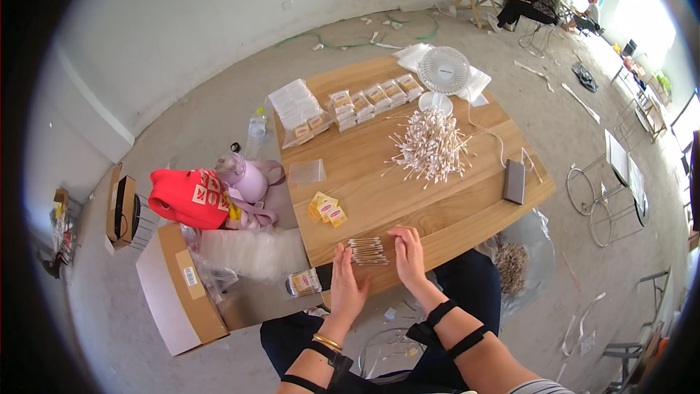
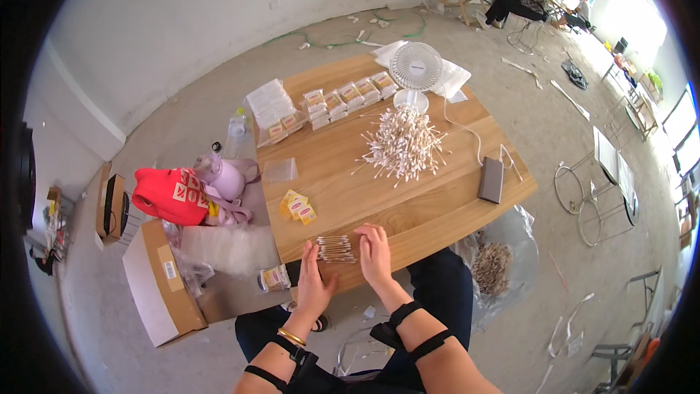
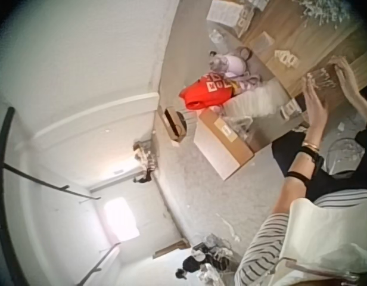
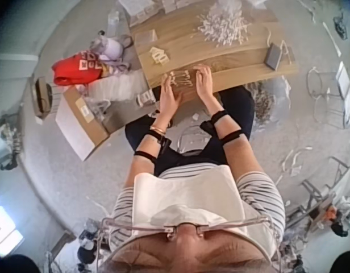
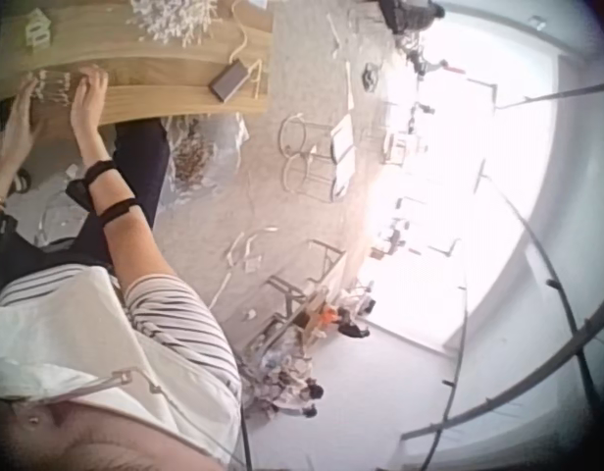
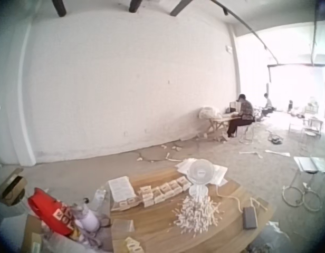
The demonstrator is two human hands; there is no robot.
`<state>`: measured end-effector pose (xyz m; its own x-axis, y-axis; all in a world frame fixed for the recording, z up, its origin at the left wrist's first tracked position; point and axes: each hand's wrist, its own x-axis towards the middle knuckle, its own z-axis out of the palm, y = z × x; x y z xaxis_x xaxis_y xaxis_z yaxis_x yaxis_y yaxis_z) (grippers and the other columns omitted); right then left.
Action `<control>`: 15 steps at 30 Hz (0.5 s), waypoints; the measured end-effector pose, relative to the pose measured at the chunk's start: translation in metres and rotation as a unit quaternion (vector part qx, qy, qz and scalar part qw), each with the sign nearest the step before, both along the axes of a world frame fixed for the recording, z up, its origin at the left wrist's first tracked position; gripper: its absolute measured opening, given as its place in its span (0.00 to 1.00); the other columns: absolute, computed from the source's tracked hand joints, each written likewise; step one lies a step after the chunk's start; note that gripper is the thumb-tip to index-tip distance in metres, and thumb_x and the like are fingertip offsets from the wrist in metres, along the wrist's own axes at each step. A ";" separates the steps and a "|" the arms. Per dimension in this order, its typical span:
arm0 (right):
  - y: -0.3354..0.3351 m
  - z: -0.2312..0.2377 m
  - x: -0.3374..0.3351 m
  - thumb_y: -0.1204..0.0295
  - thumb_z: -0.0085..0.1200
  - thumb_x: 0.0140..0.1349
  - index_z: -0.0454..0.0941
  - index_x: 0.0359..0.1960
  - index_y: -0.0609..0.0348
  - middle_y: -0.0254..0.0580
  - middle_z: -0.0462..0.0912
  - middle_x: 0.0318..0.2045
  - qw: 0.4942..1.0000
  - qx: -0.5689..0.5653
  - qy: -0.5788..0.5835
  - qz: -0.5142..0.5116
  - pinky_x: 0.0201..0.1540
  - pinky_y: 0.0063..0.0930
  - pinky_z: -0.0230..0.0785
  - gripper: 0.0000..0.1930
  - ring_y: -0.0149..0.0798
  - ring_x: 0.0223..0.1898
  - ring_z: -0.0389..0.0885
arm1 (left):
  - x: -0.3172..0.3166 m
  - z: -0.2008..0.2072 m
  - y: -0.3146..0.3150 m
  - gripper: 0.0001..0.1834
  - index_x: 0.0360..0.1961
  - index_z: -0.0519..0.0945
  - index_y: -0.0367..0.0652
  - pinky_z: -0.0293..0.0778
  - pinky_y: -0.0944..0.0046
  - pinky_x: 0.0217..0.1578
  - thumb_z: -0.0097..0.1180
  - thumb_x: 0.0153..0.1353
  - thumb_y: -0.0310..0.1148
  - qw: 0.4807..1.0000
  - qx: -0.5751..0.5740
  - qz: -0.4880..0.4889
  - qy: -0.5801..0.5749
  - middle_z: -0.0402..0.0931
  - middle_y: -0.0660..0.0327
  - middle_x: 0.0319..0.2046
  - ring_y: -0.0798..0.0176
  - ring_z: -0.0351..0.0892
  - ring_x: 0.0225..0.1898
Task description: Packing cotton swabs into small plastic bags.
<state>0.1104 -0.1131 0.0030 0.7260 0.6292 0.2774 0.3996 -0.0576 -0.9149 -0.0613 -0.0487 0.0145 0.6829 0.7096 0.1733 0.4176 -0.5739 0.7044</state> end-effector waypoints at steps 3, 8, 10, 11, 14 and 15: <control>0.019 -0.002 -0.025 0.77 0.45 0.70 0.79 0.46 0.60 0.55 0.77 0.51 0.999 0.025 0.038 0.013 0.61 0.42 0.68 0.10 0.57 0.57 0.75 | 0.006 -0.012 -0.006 0.43 0.72 0.56 0.34 0.54 0.44 0.73 0.60 0.56 0.21 1.000 -0.006 -0.001 -0.027 0.48 0.33 0.74 0.29 0.49 0.75; 0.030 -0.002 -0.041 0.78 0.45 0.69 0.79 0.49 0.61 0.56 0.76 0.53 0.997 0.029 0.053 0.037 0.63 0.42 0.66 0.12 0.56 0.59 0.74 | 0.016 -0.015 -0.022 0.44 0.74 0.52 0.33 0.48 0.41 0.75 0.53 0.54 0.17 0.990 -0.069 0.015 -0.124 0.46 0.32 0.75 0.28 0.44 0.77; 0.025 -0.003 -0.031 0.79 0.45 0.68 0.78 0.49 0.61 0.56 0.76 0.52 0.998 0.039 0.034 0.031 0.63 0.41 0.67 0.12 0.56 0.59 0.74 | 0.010 -0.015 -0.014 0.45 0.74 0.53 0.33 0.47 0.41 0.75 0.55 0.53 0.18 0.993 -0.035 0.048 -0.100 0.49 0.33 0.74 0.29 0.45 0.76; 0.023 -0.003 -0.027 0.79 0.45 0.68 0.78 0.49 0.61 0.56 0.76 0.52 0.998 0.039 0.035 0.030 0.63 0.41 0.67 0.12 0.56 0.59 0.74 | 0.006 -0.014 -0.007 0.45 0.73 0.53 0.32 0.46 0.41 0.75 0.56 0.53 0.19 0.994 -0.001 0.081 -0.076 0.51 0.34 0.73 0.31 0.47 0.76; 0.016 0.003 -0.023 0.81 0.45 0.67 0.78 0.48 0.62 0.56 0.76 0.51 0.998 0.040 0.045 0.017 0.62 0.41 0.67 0.12 0.55 0.58 0.74 | -0.002 -0.015 0.010 0.46 0.72 0.54 0.32 0.46 0.41 0.76 0.59 0.51 0.22 0.997 0.038 0.071 0.003 0.57 0.38 0.71 0.34 0.51 0.75; 0.014 0.004 -0.023 0.82 0.45 0.66 0.79 0.47 0.61 0.54 0.76 0.51 0.999 0.033 0.026 0.016 0.61 0.40 0.68 0.12 0.54 0.57 0.75 | -0.003 -0.013 0.012 0.46 0.72 0.56 0.33 0.46 0.41 0.76 0.60 0.50 0.23 0.997 0.051 0.059 0.005 0.60 0.41 0.69 0.37 0.54 0.74</control>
<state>0.0878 -0.0989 0.0065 0.7204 0.6337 0.2819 0.3521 0.0160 -0.9358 -0.0641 -0.0372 0.0011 0.5971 0.7644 0.2432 0.4935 -0.5891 0.6399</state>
